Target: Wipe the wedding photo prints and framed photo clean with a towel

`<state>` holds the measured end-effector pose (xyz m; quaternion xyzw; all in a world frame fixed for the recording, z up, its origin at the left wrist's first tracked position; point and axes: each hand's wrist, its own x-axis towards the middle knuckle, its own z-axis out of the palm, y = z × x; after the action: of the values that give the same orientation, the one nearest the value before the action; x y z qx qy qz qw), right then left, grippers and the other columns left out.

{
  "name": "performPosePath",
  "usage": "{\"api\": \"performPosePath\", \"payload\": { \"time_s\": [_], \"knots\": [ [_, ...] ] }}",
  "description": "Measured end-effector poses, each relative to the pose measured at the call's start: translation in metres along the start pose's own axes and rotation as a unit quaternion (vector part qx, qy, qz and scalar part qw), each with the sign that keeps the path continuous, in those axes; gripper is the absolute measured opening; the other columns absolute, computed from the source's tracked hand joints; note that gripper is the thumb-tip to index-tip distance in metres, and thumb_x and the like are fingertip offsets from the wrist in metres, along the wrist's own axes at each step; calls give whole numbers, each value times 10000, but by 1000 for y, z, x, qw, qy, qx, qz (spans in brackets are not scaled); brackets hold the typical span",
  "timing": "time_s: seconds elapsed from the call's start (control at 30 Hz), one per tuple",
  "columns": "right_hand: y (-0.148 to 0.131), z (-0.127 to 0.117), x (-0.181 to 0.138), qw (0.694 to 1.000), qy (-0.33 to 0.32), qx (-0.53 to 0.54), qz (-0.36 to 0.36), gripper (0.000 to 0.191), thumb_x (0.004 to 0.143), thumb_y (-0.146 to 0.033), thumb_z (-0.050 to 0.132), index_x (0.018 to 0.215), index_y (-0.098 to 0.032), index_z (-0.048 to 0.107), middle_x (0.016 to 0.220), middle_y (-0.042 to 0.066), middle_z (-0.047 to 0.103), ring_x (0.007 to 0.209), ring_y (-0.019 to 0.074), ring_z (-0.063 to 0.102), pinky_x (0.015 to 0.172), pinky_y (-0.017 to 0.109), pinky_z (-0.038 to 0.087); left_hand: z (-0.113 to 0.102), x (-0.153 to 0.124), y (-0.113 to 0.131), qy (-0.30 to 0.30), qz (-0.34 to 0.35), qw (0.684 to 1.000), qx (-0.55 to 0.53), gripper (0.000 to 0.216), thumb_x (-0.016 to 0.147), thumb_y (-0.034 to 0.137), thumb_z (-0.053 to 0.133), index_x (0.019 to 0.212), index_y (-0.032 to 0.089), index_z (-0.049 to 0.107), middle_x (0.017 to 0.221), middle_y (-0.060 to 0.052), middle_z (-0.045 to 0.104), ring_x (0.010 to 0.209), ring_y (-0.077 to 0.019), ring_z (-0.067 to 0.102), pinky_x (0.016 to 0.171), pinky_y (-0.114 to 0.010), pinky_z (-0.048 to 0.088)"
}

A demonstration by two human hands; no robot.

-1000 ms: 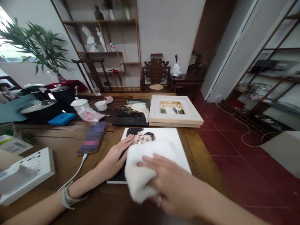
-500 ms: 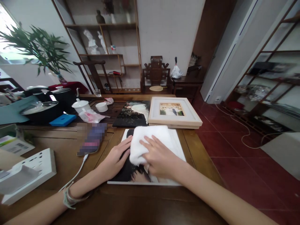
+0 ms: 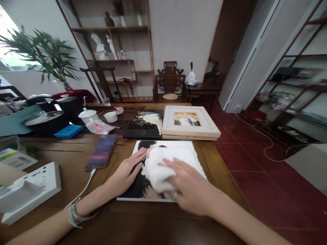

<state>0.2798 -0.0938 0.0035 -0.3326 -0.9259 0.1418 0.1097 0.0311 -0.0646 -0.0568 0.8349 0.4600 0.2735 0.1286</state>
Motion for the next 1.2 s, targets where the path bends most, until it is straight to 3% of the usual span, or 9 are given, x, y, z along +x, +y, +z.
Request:
{"api": "performPosePath", "payload": {
  "time_s": [0.17, 0.23, 0.37, 0.47, 0.53, 0.7, 0.83, 0.97, 1.2],
  "knots": [
    [19, 13, 24, 994, 48, -66, 73, 260, 818, -188, 508, 991, -134, 694, 1378, 170, 451, 1321, 320, 318, 1075, 520, 263, -2, -1, 3, 11, -33, 998, -47, 423, 927, 218, 344, 1316, 128, 481, 1415, -121, 437, 1325, -216, 375, 1098, -452, 298],
    [9, 20, 30, 996, 30, -69, 42, 248, 796, -179, 527, 964, -125, 702, 1406, 163, 416, 1348, 329, 247, 1095, 518, 210, -5, -1, 5, 40, -43, 994, -88, 426, 938, 250, 333, 1323, 135, 474, 1423, -107, 429, 1325, -203, 376, 1109, -425, 284],
    [-21, 24, 29, 995, -38, -36, -88, 251, 801, -240, 562, 978, -132, 704, 1457, 130, 340, 1369, 317, 185, 1122, 507, 121, -11, 0, 7, 95, -61, 981, -156, 424, 945, 294, 333, 1304, 141, 498, 1419, -87, 441, 1318, -198, 388, 1119, -400, 267],
    [-38, 16, 19, 984, -86, -21, -153, 326, 806, -308, 586, 1050, -115, 682, 1455, 121, 343, 1364, 313, 210, 1130, 488, 140, -13, 1, 8, 98, -74, 979, -165, 441, 957, 310, 292, 1288, 120, 513, 1398, -99, 467, 1306, -198, 406, 1118, -399, 268],
    [-45, 6, 8, 983, -104, -14, -154, 310, 811, -290, 584, 1048, -120, 687, 1421, 119, 396, 1343, 307, 273, 1125, 468, 192, -12, 1, 8, 82, -72, 983, -145, 457, 965, 306, 258, 1299, 106, 497, 1400, -110, 462, 1310, -195, 400, 1119, -398, 265],
    [-37, -10, -25, 998, -63, 21, -12, 256, 808, -233, 567, 1029, -206, 693, 1335, 104, 517, 1253, 281, 438, 1042, 417, 367, -7, -2, 6, 19, -22, 998, -47, 499, 890, 307, 490, 1348, 116, 437, 1446, -141, 386, 1336, -261, 351, 1093, -455, 309],
    [-2, -7, -38, 990, 18, 9, 143, 296, 888, -297, 423, 1031, -208, 667, 1189, 127, 607, 1109, 302, 547, 914, 464, 458, -5, -1, 7, 47, 31, 997, -43, 347, 840, 256, 593, 1175, 169, 612, 1280, -114, 583, 1219, -253, 513, 1030, -437, 414],
    [29, -11, -14, 978, 62, 32, 196, 380, 928, -440, 343, 944, -216, 649, 956, 92, 657, 936, 285, 594, 810, 436, 479, -5, 1, 10, 54, 59, 995, -55, 251, 844, 229, 591, 1074, 172, 678, 1149, -99, 671, 1115, -242, 602, 975, -421, 479],
    [21, -15, 79, 990, 38, 132, 26, 388, 954, -436, 352, 866, -194, 642, 857, 43, 679, 795, 203, 603, 742, 323, 437, -6, 2, 12, 52, 65, 995, -53, 231, 852, 208, 574, 1052, 178, 687, 1119, -85, 687, 1083, -239, 621, 941, -413, 504]
  ]
}}
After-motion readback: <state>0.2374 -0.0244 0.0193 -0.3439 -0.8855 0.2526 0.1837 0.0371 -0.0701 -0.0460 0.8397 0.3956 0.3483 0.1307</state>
